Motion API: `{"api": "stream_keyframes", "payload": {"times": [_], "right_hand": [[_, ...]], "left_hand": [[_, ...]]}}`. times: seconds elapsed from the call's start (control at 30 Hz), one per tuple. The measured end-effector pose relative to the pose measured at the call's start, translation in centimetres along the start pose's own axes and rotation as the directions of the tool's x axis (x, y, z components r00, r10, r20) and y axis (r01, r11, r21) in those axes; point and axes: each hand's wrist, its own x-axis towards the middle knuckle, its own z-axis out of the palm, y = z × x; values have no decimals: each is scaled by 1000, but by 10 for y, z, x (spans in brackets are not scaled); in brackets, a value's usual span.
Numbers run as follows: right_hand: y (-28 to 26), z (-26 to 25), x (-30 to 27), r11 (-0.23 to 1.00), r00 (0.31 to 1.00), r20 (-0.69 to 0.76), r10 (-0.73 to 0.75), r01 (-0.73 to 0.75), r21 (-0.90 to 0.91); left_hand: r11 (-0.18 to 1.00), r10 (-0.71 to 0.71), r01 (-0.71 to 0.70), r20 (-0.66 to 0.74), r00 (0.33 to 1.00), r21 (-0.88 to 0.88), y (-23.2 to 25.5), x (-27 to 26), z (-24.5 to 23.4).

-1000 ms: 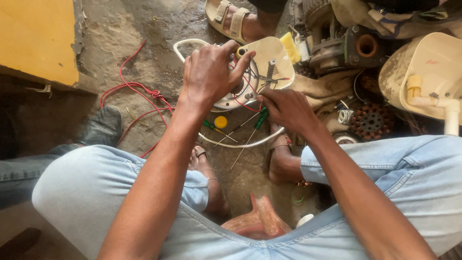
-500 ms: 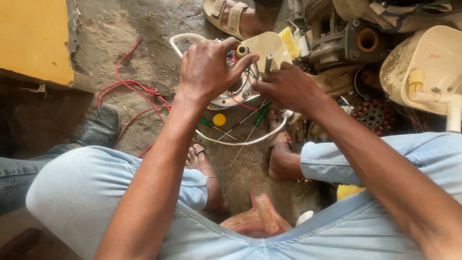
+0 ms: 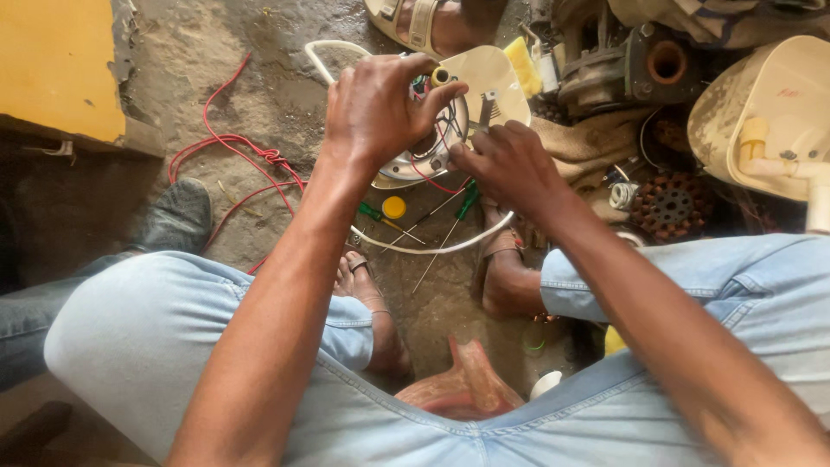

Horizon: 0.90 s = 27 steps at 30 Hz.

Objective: The person sits on the floor and uses pliers to strip and adjust wires connected to a small white plastic housing. They repeatedly cut wire ends and manipulate the internal components of the device.

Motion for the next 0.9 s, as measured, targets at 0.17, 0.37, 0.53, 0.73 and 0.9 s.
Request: {"api": "stream_keyframes", "payload": {"times": [0.17, 0.37, 0.53, 0.73, 0.9], "right_hand": [[-29, -4, 0, 983, 983, -43, 179, -180, -25], [-50, -8, 3, 955, 947, -125, 296, -291, 56], [-37, -11, 2, 952, 956, -71, 284, -273, 137], [-26, -5, -3, 958, 972, -30, 235, -226, 174], [-33, -10, -2, 938, 951, -51, 305, -291, 189]], "left_hand": [[1000, 25, -25, -25, 999, 18, -2, 4, 8], [999, -2, 3, -20, 1000, 50, 5, 5, 3], [997, 9, -9, 0, 1000, 77, 7, 6, -4], [895, 439, -429, 74, 895, -123, -11, 29, -10], [923, 203, -94, 265, 943, -372, 2, 29, -11]]}}
